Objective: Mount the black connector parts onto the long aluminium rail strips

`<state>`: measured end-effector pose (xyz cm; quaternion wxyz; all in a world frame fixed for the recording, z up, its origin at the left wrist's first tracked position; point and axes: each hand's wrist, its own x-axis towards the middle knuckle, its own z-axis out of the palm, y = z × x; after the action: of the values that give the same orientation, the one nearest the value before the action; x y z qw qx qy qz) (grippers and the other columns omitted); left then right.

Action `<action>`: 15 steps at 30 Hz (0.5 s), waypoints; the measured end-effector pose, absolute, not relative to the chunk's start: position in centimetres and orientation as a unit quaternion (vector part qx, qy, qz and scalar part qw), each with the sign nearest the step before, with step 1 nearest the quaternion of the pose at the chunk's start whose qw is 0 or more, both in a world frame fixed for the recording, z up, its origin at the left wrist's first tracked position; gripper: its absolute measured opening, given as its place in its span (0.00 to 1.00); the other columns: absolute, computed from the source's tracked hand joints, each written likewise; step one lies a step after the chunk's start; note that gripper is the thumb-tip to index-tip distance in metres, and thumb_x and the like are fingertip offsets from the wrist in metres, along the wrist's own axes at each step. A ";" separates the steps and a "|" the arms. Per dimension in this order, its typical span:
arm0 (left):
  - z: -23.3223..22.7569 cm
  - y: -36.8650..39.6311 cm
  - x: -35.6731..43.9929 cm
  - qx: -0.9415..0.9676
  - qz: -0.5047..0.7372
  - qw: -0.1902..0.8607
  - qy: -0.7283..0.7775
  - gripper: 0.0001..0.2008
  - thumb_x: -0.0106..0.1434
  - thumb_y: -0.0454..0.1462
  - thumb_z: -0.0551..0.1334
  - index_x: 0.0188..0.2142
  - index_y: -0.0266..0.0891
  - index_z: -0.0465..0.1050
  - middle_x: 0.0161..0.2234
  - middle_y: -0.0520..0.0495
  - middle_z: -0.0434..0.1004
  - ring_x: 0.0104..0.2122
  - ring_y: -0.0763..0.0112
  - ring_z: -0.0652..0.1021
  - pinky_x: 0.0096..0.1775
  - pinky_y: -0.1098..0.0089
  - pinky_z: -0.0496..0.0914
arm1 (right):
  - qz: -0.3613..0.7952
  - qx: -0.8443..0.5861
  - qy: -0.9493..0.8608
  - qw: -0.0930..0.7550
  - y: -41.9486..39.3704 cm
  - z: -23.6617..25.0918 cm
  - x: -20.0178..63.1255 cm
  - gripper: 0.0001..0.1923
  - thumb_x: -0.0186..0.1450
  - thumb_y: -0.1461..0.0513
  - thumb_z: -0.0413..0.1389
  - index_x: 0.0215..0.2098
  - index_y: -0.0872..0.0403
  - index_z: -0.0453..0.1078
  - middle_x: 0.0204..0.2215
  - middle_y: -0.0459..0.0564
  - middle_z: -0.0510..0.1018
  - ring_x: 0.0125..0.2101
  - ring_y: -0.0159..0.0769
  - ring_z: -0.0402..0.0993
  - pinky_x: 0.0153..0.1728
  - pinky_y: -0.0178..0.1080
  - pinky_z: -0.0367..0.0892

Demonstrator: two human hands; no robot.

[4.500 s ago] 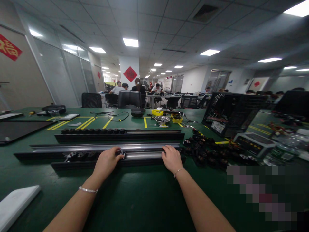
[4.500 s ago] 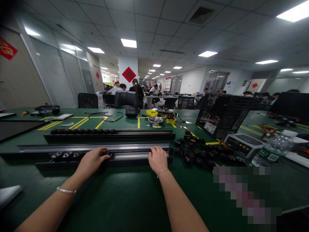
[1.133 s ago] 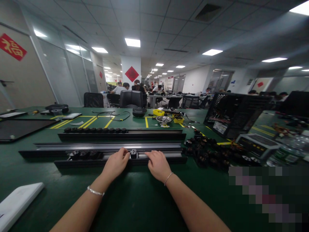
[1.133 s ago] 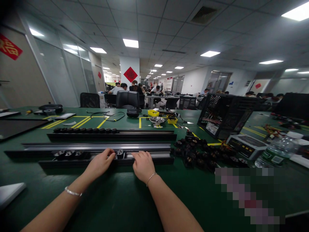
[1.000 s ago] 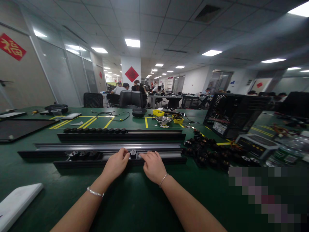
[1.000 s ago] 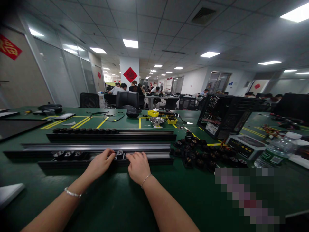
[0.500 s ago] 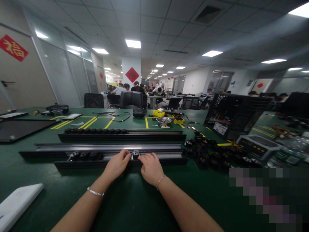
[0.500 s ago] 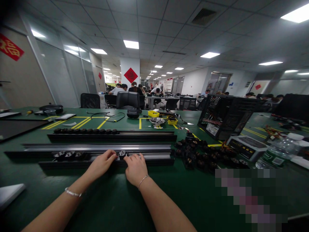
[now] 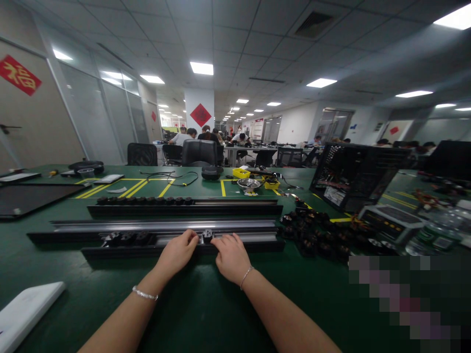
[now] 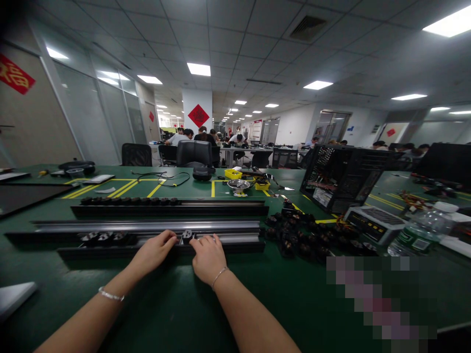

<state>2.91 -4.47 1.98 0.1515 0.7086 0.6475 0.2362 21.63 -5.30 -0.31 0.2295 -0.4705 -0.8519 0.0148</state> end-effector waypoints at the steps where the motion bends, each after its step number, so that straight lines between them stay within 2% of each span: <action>1: 2.0 -4.5 2.9 0.710 0.235 0.150 0.647 0.14 0.62 0.45 0.46 0.37 0.44 0.67 0.34 0.46 0.77 0.35 0.64 0.76 0.36 0.69 0.63 | 0.013 -0.470 -0.852 0.230 -5.3 -0.3 21.7 0.21 0.59 0.65 0.47 0.51 0.48 0.64 0.45 0.47 0.74 0.51 0.36 0.61 0.57 0.45 0.43; 15: 2.0 -4.5 2.8 0.710 0.235 0.151 0.647 0.13 0.62 0.45 0.48 0.36 0.44 0.68 0.35 0.47 0.77 0.36 0.63 0.76 0.39 0.68 0.64 | 0.001 -0.484 -0.849 0.214 -5.4 -0.3 22.1 0.20 0.60 0.64 0.47 0.51 0.47 0.64 0.45 0.47 0.74 0.50 0.35 0.62 0.57 0.45 0.43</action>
<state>2.83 -4.49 1.99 0.1510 0.7098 0.6465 0.2353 22.08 -5.36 -0.28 0.2137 -0.4836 -0.8488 0.0013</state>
